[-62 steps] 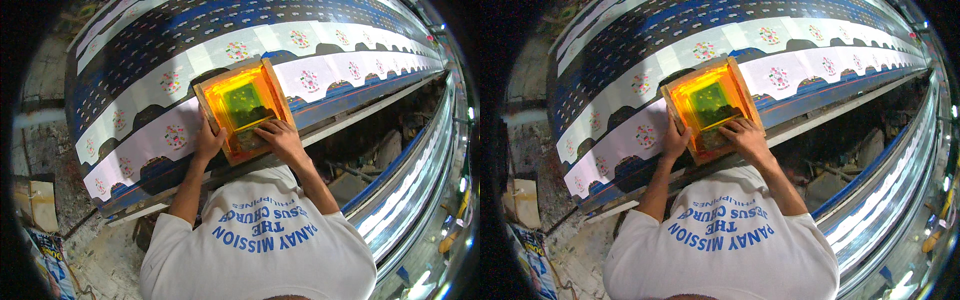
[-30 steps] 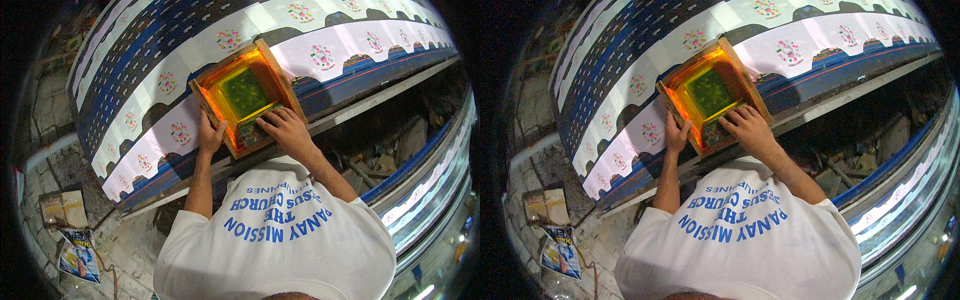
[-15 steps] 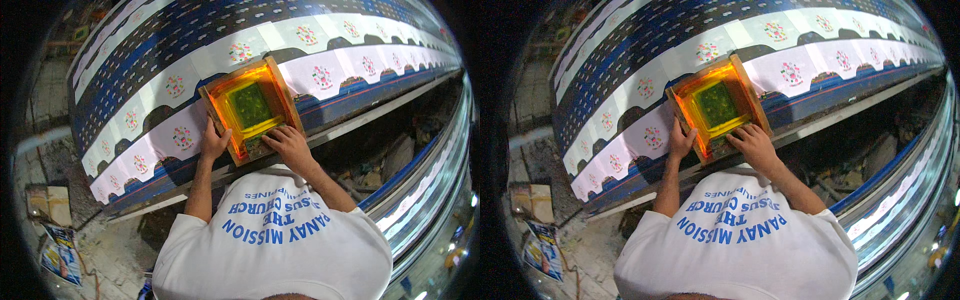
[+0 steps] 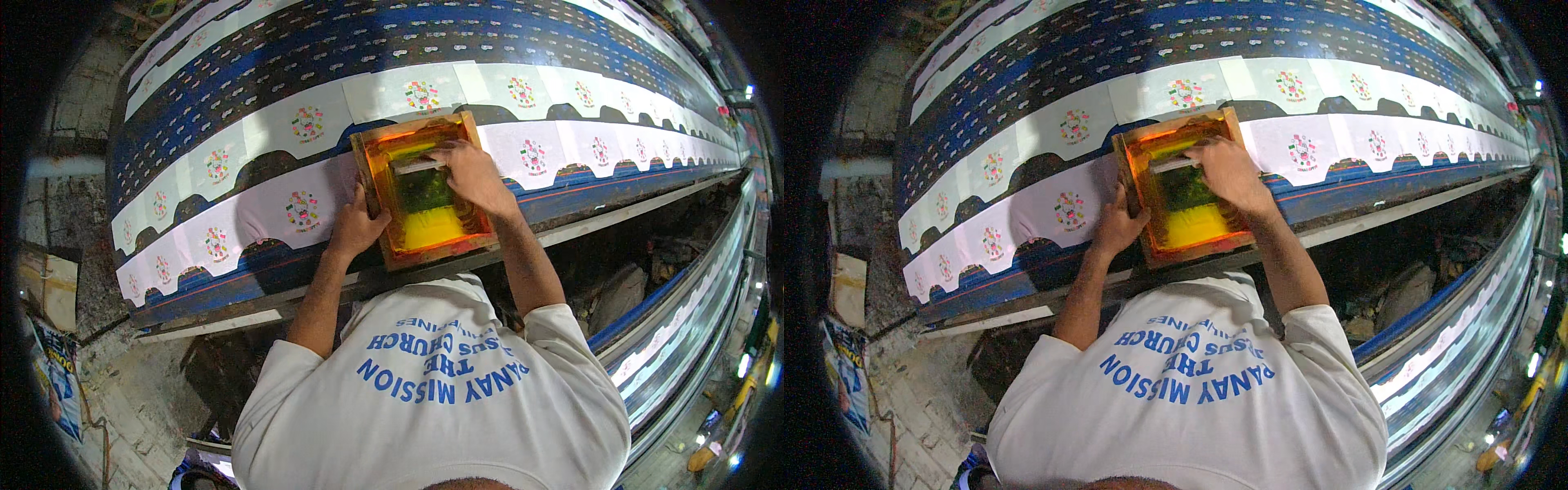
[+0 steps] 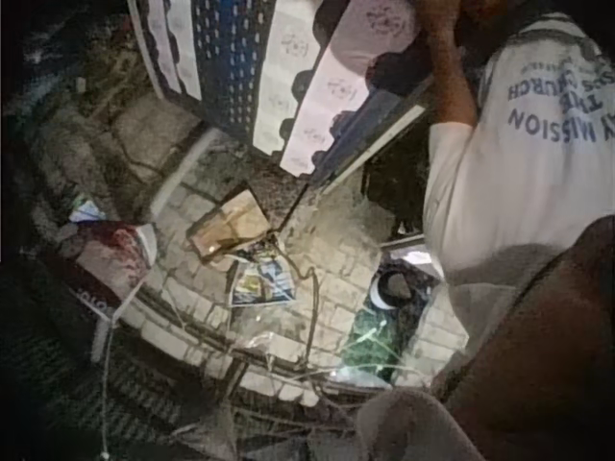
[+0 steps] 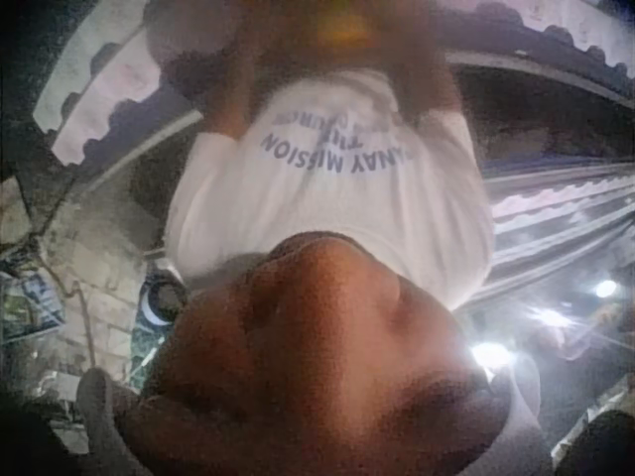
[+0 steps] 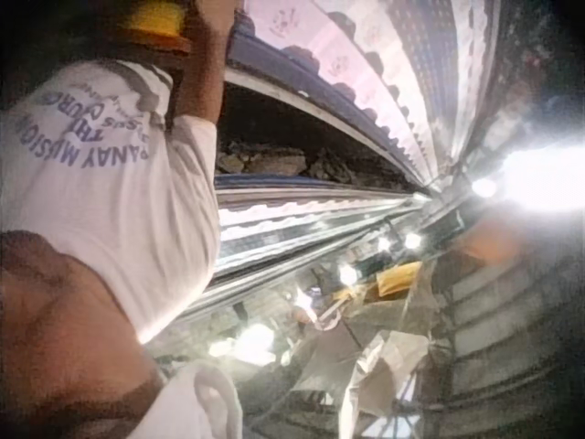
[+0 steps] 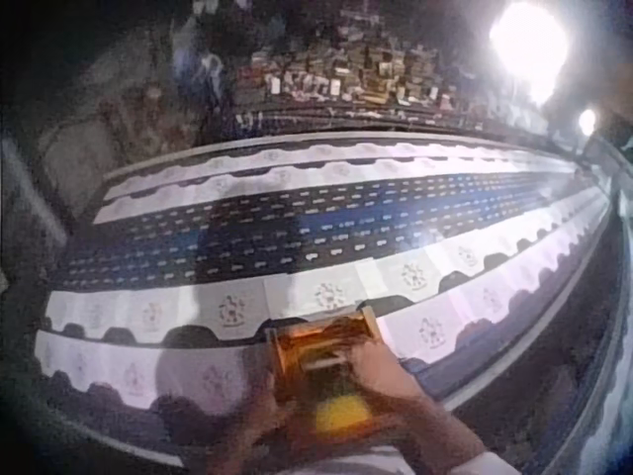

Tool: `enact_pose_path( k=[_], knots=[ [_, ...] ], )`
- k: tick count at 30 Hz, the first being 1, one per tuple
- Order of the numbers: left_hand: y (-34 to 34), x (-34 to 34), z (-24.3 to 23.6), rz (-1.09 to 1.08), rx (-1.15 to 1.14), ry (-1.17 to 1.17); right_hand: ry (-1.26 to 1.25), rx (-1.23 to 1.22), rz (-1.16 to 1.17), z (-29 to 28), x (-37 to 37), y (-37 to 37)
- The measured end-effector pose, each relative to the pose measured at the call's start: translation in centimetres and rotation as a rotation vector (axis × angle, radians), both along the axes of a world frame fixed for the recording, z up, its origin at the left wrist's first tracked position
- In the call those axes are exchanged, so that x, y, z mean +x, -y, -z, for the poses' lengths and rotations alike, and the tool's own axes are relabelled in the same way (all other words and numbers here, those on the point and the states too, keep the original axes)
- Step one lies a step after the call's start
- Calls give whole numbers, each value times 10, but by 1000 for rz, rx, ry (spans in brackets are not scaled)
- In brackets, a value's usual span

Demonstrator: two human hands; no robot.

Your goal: The person uses a squeegee to spread green ink across a screen-printing frame held over a long roll of patterned fabric. The person repeatedly wipes the squeegee and repositions the frame along the fabric, continuing the same wiping motion throughout the clip.

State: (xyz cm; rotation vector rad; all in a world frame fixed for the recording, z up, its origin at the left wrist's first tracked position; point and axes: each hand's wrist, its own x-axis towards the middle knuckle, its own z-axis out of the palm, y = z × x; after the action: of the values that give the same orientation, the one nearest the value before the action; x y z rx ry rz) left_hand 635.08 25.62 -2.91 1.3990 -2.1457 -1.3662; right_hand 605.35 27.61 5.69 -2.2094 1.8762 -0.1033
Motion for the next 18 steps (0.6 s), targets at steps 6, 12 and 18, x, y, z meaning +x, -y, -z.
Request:
enact_pose_path(
  k=[6, 12, 18],
  knots=[
    [5, -5, -4, 59, -79, -4, -12, 19, 39, 38, -7, 30],
    [3, 0, 7, 79, -16, 147, 238, -55, 32, 42, 2, -36],
    [2, -12, -9, 4, 85, 97, 149, 55, 128, 21, 28, -127]
  ],
)
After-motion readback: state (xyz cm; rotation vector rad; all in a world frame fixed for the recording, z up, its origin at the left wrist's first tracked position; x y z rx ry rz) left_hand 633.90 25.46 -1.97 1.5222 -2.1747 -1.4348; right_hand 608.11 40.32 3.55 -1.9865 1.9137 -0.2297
